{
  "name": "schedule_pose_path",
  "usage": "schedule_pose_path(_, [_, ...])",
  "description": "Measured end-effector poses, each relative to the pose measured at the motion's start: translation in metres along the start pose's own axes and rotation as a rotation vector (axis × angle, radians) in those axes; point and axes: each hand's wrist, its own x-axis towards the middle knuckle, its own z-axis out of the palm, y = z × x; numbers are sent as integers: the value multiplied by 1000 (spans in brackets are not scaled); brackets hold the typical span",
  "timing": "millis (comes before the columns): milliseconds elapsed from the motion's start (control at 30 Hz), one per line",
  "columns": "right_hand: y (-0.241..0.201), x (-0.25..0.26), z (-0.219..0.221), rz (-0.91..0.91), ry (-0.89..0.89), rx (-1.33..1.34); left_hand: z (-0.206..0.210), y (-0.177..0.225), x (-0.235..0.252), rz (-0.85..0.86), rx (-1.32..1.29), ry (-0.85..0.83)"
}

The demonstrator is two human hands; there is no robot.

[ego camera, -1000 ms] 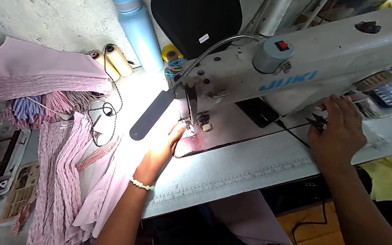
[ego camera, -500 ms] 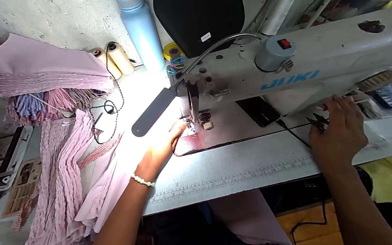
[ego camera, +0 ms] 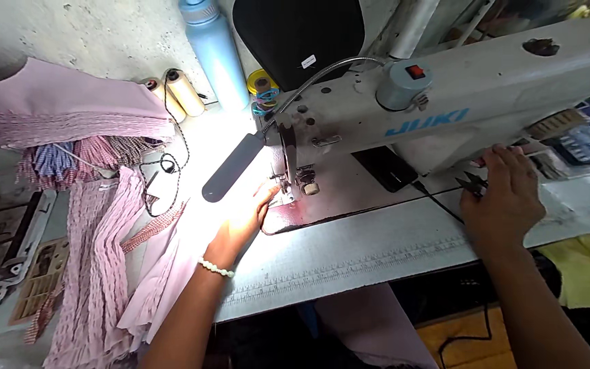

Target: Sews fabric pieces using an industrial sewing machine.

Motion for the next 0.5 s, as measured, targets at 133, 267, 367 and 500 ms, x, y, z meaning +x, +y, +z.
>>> schedule_pose_path(133, [-1, 1, -8, 5, -41, 15, -10, -3, 2, 17, -8, -105])
schedule_pose_path(267, [-31, -9, -31, -99, 64, 94, -27, 24, 3, -163, 14, -304])
schedule_pose_path(367, [-76, -32, -35, -223, -3, 189, -44, 51, 6, -280, 11, -446])
schedule_pose_path(500, [-111, -62, 2, -287, -182, 256, -64, 41, 12, -199, -147, -502])
